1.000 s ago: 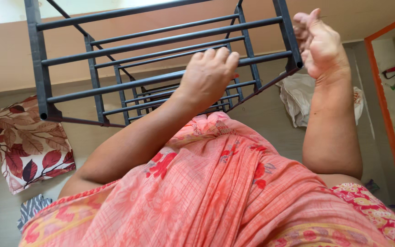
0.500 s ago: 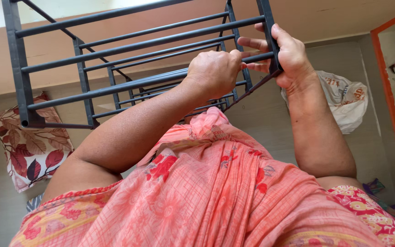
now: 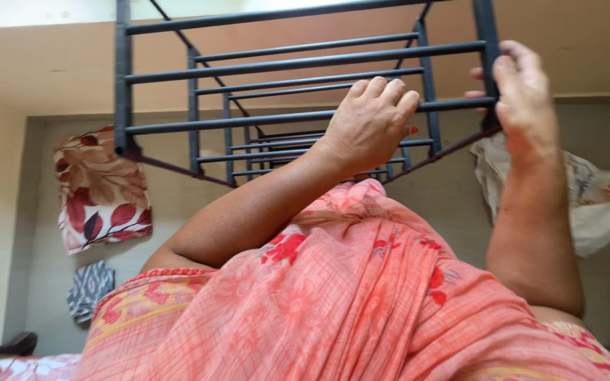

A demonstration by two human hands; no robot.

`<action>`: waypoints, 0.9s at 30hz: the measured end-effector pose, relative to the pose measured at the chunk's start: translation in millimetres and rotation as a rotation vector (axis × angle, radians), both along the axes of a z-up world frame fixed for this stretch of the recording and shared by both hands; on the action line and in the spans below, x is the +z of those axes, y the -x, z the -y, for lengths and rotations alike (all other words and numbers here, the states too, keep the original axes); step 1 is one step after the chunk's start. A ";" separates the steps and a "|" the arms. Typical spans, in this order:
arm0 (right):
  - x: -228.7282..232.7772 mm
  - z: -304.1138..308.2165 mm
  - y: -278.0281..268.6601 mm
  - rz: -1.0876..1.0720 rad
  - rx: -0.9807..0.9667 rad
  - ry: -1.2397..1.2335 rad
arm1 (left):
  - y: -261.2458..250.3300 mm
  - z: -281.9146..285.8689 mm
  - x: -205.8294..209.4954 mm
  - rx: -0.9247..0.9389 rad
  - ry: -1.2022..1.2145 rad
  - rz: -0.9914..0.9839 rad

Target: The person assembles a metal drying rack by inserting horizontal bars into vertical supports and securing them with small black clips. The person repeatedly adjusts the rack's position and tightens the clips to ensure stability.

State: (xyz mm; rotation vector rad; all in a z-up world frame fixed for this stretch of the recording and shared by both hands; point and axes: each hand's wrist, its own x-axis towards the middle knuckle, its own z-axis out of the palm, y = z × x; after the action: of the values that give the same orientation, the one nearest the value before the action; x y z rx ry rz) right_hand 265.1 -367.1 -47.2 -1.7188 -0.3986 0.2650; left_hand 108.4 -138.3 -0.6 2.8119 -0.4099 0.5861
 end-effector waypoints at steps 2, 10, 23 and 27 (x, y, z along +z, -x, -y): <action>6.1 0.3 3.6 0.542 -0.206 0.398 | 19.8 -26.9 6.2 0.027 0.016 0.070; 62.3 -116.6 67.7 1.223 0.136 0.493 | 75.6 -197.3 24.3 0.470 0.116 0.050; 66.5 -363.3 157.1 1.202 0.680 0.586 | 104.1 -361.7 -39.7 0.560 1.257 -0.397; 51.0 -388.3 155.8 1.138 0.670 0.497 | 95.9 -364.1 -67.6 0.472 1.339 -0.301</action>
State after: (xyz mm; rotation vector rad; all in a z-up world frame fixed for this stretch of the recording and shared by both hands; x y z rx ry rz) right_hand 109.4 21.2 3.8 -2.0379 -1.8794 -0.2018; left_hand 12.5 225.8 -68.2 1.5974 0.5487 0.2932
